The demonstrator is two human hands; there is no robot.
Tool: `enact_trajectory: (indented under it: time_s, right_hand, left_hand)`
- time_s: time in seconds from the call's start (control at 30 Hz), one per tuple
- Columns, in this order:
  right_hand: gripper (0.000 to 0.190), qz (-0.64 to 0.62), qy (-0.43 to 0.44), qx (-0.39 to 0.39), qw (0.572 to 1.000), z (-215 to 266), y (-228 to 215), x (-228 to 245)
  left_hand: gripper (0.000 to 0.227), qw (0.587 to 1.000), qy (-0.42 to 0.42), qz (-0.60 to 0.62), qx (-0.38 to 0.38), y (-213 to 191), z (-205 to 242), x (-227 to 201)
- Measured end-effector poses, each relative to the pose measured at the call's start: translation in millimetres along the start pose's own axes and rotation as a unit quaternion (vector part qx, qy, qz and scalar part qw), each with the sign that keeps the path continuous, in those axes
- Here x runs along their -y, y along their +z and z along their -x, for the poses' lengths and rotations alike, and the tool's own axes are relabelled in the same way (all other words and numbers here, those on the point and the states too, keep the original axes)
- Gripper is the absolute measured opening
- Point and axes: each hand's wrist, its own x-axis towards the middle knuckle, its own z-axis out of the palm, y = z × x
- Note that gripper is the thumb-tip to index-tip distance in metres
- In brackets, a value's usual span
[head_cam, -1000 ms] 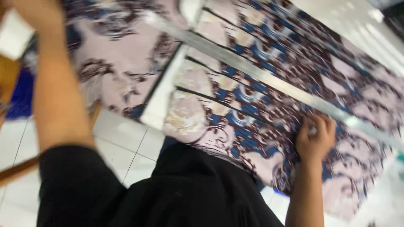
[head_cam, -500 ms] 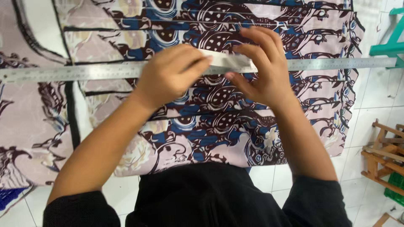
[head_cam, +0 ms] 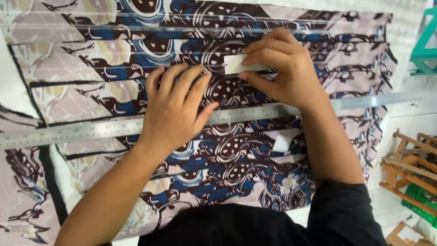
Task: The person measures a large piece of patterned fabric laid on a table using a metal ruler and a white chalk marker. They repeatedly align the ruler and draw straight lines across the fabric surface.
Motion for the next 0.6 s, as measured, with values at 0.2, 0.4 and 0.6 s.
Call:
enact_trajectory:
  time_s: [0.2,0.4,0.6]
  right_hand:
    - [0.028,0.028,0.014,0.002,0.999,5.6,18.3,-10.3]
    - [0.027,0.033,0.034,0.011,0.999,-0.1,17.9,-10.9]
    - [0.027,0.048,0.035,0.013,0.998,-10.9,17.8,-5.8]
  left_hand:
    - [0.062,0.998,-0.036,-0.026,0.052,7.9,-4.5,0.7]
    - [0.059,0.992,-0.031,-0.066,0.101,8.4,-6.9,-5.3]
    - [0.056,0.987,-0.039,-0.091,0.126,9.0,-7.5,-5.9]
